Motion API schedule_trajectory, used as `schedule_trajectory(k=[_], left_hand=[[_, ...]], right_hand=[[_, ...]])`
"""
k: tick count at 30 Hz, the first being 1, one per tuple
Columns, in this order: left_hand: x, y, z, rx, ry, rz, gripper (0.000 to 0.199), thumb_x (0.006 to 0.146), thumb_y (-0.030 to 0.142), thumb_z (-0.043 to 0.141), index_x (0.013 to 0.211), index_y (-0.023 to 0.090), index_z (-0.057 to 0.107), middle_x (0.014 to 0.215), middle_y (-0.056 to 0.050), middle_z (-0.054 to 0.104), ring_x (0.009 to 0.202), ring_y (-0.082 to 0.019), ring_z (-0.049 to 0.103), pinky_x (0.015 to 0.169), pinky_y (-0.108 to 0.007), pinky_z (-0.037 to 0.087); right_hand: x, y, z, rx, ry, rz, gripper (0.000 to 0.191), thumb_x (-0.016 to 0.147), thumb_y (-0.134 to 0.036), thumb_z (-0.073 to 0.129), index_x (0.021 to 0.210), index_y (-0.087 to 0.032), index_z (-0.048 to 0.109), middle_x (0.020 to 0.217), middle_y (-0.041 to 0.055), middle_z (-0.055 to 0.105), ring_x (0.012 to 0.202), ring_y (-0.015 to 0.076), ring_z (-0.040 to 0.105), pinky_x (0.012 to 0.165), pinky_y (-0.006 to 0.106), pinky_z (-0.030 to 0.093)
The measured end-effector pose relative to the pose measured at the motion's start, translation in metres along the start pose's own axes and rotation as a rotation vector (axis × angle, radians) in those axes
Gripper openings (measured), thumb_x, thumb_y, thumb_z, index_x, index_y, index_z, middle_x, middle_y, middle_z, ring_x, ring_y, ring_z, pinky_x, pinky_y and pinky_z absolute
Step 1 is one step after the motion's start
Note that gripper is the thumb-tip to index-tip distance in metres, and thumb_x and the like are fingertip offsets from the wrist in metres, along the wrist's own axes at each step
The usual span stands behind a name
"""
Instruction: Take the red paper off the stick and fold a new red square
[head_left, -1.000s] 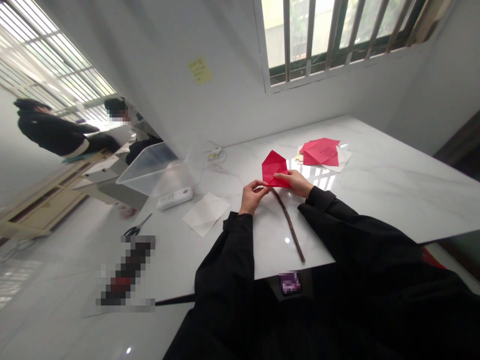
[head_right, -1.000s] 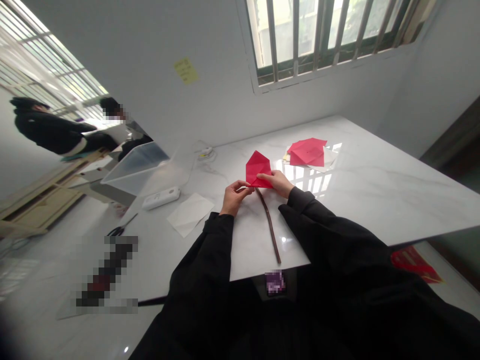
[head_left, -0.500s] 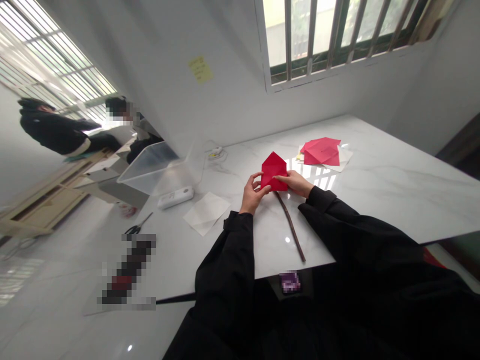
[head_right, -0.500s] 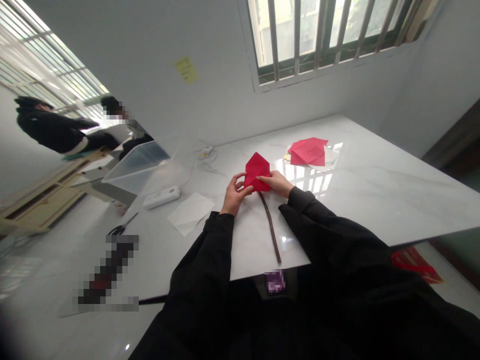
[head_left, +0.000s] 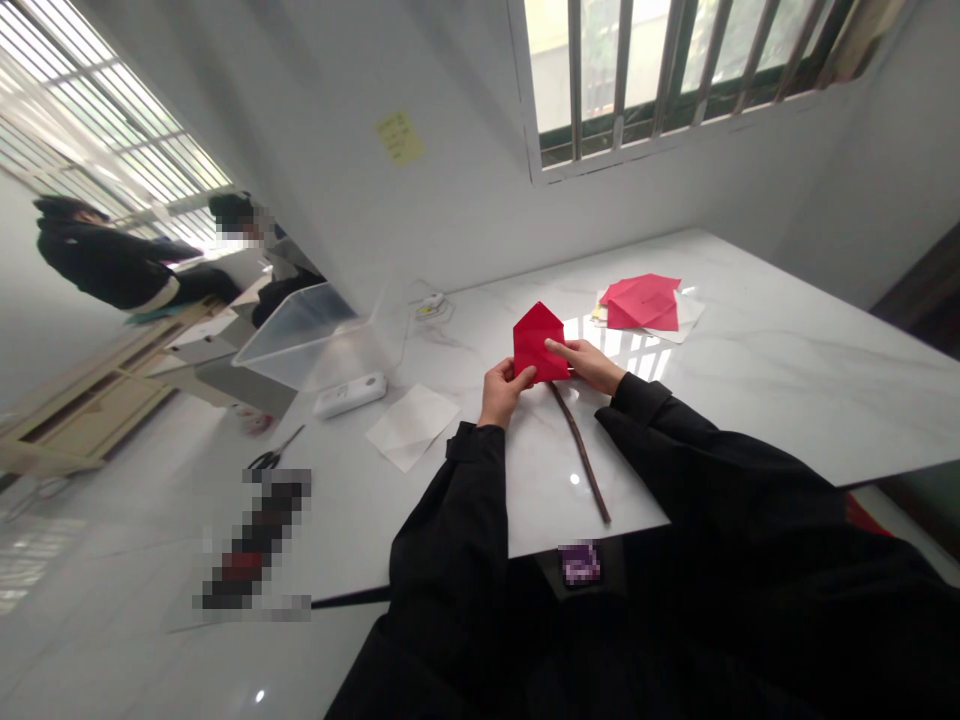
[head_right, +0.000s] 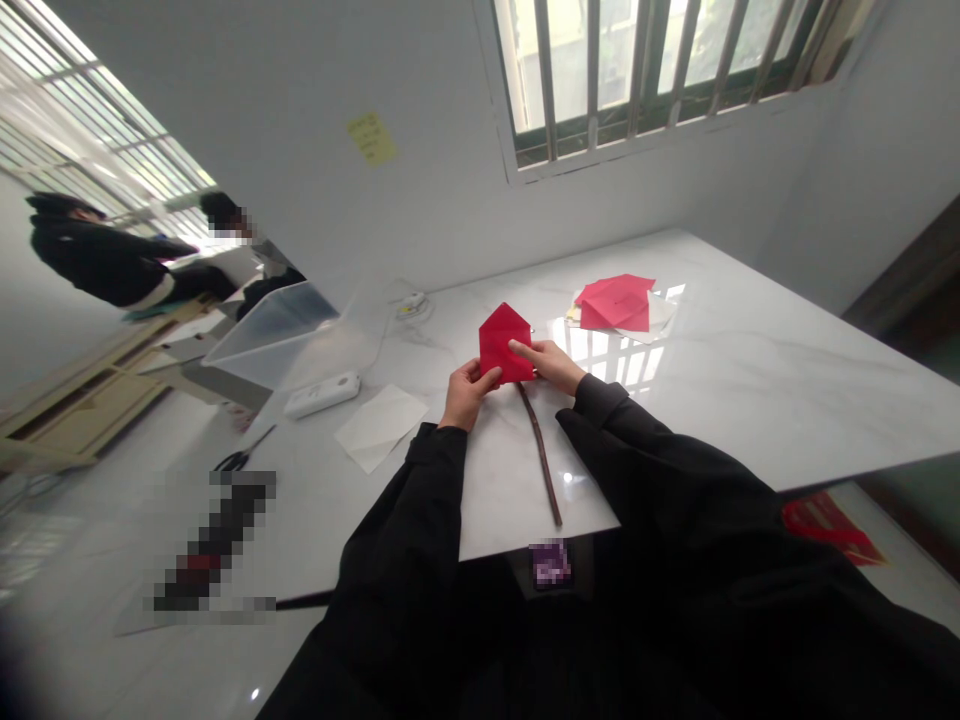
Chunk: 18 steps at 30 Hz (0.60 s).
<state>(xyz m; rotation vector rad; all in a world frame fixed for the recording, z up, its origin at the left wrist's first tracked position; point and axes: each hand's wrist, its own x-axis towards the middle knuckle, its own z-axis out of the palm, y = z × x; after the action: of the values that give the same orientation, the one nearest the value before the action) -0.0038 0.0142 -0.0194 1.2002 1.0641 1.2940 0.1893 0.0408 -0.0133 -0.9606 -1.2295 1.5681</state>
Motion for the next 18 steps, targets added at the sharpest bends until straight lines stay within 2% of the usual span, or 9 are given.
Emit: schedule_trajectory(k=[3, 6, 11, 15, 18], left_hand=[[-0.0002, 0.0004, 0.0005, -0.004, 0.0, -0.007, 0.057, 0.06, 0.046, 0.097, 0.1, 0.013, 0.075, 0.09, -0.008, 0.078, 0.074, -0.016, 0.068, 0.07, -0.028, 0.055], [0.0007, -0.0005, 0.0011, -0.006, -0.007, -0.03, 0.056, 0.061, 0.051, 0.096, 0.097, 0.013, 0.075, 0.086, -0.007, 0.077, 0.071, -0.015, 0.066, 0.066, -0.027, 0.055], [0.0035, -0.0006, 0.0014, -0.083, 0.08, -0.033, 0.05, 0.069, 0.058, 0.089, 0.089, 0.015, 0.071, 0.079, -0.003, 0.072, 0.069, -0.014, 0.064, 0.064, -0.025, 0.053], [0.0041, 0.003, -0.0006, -0.206, 0.114, -0.025, 0.057, 0.062, 0.044, 0.095, 0.106, 0.02, 0.069, 0.087, -0.001, 0.073, 0.072, -0.014, 0.066, 0.065, -0.025, 0.052], [0.003, 0.006, -0.002, -0.232, 0.11, -0.009, 0.053, 0.061, 0.037, 0.094, 0.105, 0.021, 0.068, 0.089, -0.001, 0.072, 0.077, -0.014, 0.067, 0.067, -0.024, 0.051]], right_hand=[[0.0002, 0.0009, 0.0013, -0.035, 0.012, -0.042, 0.033, 0.083, -0.041, 0.087, 0.098, -0.012, 0.08, 0.094, 0.0094, 0.082, 0.075, 0.0162, 0.071, 0.069, 0.024, 0.055], [0.0004, 0.001, 0.0022, -0.072, 0.057, -0.035, 0.025, 0.082, -0.032, 0.087, 0.094, -0.011, 0.08, 0.091, 0.0087, 0.081, 0.073, 0.0157, 0.069, 0.067, 0.024, 0.054], [-0.0013, -0.0028, -0.0002, -0.139, 0.011, 0.008, 0.024, 0.081, -0.034, 0.084, 0.088, -0.011, 0.078, 0.085, 0.0084, 0.079, 0.069, 0.0153, 0.066, 0.063, 0.024, 0.05], [-0.0042, -0.0065, -0.0028, -0.238, -0.119, 0.038, 0.029, 0.077, -0.038, 0.086, 0.086, -0.011, 0.079, 0.078, 0.0059, 0.076, 0.064, 0.0131, 0.06, 0.057, 0.023, 0.044], [-0.0055, -0.0082, -0.0029, -0.277, -0.132, 0.047, 0.034, 0.074, -0.042, 0.086, 0.084, -0.011, 0.077, 0.071, 0.0035, 0.072, 0.06, 0.0114, 0.055, 0.054, 0.023, 0.038]])
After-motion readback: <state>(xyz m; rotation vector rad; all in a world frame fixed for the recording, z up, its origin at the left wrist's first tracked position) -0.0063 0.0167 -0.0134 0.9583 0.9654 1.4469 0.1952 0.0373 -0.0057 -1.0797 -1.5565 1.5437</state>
